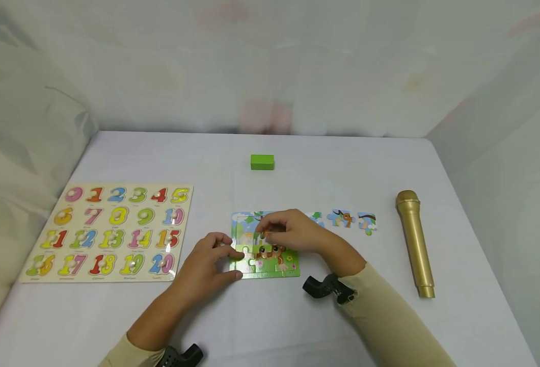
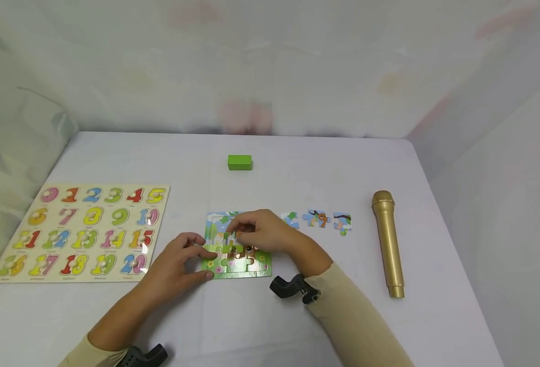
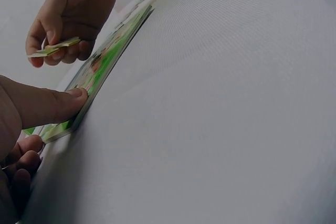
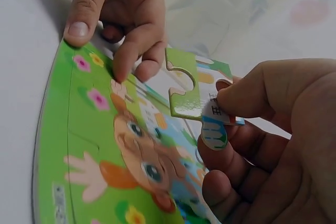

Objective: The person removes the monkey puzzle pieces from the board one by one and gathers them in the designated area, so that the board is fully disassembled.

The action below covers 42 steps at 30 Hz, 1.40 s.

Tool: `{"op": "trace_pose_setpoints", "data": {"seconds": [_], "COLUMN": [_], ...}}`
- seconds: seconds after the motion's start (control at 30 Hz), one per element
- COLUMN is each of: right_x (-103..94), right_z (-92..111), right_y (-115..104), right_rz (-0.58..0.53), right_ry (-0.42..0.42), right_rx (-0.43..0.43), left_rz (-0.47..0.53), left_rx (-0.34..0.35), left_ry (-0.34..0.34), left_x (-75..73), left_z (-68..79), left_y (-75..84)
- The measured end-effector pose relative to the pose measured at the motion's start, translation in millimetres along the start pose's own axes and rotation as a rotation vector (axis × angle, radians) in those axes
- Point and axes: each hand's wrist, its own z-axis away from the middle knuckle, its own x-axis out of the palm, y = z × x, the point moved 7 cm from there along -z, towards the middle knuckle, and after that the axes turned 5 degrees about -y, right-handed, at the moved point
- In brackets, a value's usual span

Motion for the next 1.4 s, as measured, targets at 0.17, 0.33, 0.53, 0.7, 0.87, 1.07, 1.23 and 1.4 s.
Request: {"op": "trace_pose_setpoints", "data": {"seconds": [0.17, 0.33, 0.53, 0.7, 0.87, 1.07, 1.23, 1.4], "right_x": [-5.5, -12.0, -20.9, -27.7, -36.3, -46.9, -52.0, -50.7], "right_z": [14, 28, 42, 56, 75, 92, 100, 102], "right_y": [6, 9, 13, 18, 23, 27, 29, 28], "right_rz": [-0.011, 0.002, 0.042, 0.106, 0.171, 0.237, 0.278, 0.327], "right_ry": [0.032, 0.058, 0.071, 0.058, 0.072, 0.106, 0.125, 0.141], "right_rx": [-0.006, -0.002, 0.013, 0.025, 0.059, 0.049, 0.031, 0.001], "left_rz": [-0.004, -0.010, -0.010, -0.007, -0.003, -0.005, -0.005, -0.006], "left_rx": [-0.001, 0.001, -0.008, 0.002, 0.008, -0.002, -0.007, -0.011], "left_ry": [-0.003, -0.007, -0.007, -0.002, -0.005, -0.003, -0.006, -0.006], "left_x": [-0.1, 0.0, 0.3, 0.4, 1.5, 0.7, 0.7, 0.8], "left_z": [-0.4, -0.5, -0.2, -0.1, -0.1, 0.2, 0.0, -0.3], "left_y": [0.4, 0.4, -0.7, -0.6, 0.1, -0.3, -0.3, 0.4]}}
